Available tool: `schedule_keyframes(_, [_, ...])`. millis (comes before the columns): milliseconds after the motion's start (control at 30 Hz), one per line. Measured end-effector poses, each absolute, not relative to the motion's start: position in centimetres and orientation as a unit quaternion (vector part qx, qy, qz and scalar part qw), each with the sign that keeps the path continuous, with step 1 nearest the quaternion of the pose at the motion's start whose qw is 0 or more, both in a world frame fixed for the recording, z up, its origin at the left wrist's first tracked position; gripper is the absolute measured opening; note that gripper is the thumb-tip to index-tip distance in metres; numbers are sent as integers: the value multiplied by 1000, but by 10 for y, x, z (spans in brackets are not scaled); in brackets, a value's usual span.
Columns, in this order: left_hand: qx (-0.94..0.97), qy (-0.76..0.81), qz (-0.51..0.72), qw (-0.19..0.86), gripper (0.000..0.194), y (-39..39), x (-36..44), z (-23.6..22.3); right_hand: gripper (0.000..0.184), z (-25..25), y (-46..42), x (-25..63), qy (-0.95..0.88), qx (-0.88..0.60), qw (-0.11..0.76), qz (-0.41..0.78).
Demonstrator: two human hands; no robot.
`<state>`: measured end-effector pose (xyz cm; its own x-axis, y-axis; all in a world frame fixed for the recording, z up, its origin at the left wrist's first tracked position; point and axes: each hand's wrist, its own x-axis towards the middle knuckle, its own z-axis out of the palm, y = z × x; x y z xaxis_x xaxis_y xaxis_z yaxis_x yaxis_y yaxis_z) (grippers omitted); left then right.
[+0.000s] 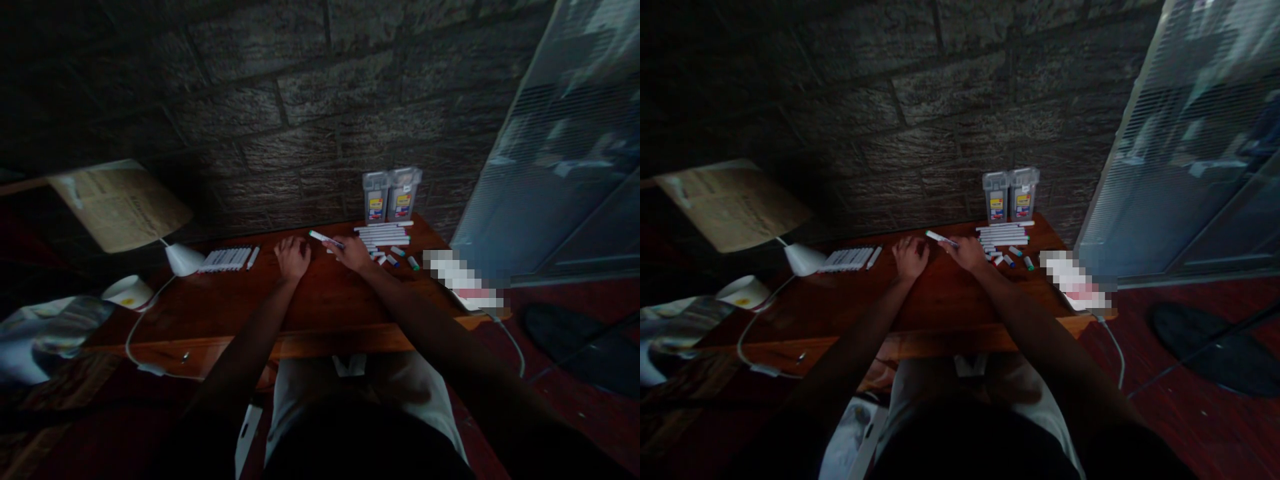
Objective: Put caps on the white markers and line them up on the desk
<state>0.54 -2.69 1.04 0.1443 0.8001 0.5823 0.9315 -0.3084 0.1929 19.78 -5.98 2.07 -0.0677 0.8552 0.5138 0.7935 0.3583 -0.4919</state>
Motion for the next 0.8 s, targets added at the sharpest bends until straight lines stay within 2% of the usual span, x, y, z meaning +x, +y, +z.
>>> schedule_keyframes(133, [-767, -579, -261, 87, 21, -22, 5, 5, 41, 20, -55, 201, -701, -558, 437, 82])
schedule_keyframes(300, [-783, -590, -200, 9, 27, -18, 5, 4, 41, 19, -54, 202, -686, -518, 499, 107])
schedule_keyframes(467, [-779, -596, -195, -3, 27, -18, 5, 6, 50, 20, -56, 200, -681, -529, 492, 120])
schedule_keyframes(800, [-777, -598, -195, 2, 28, -19, 5, 6, 55, 26, -56, 201, -689, -559, 454, 81])
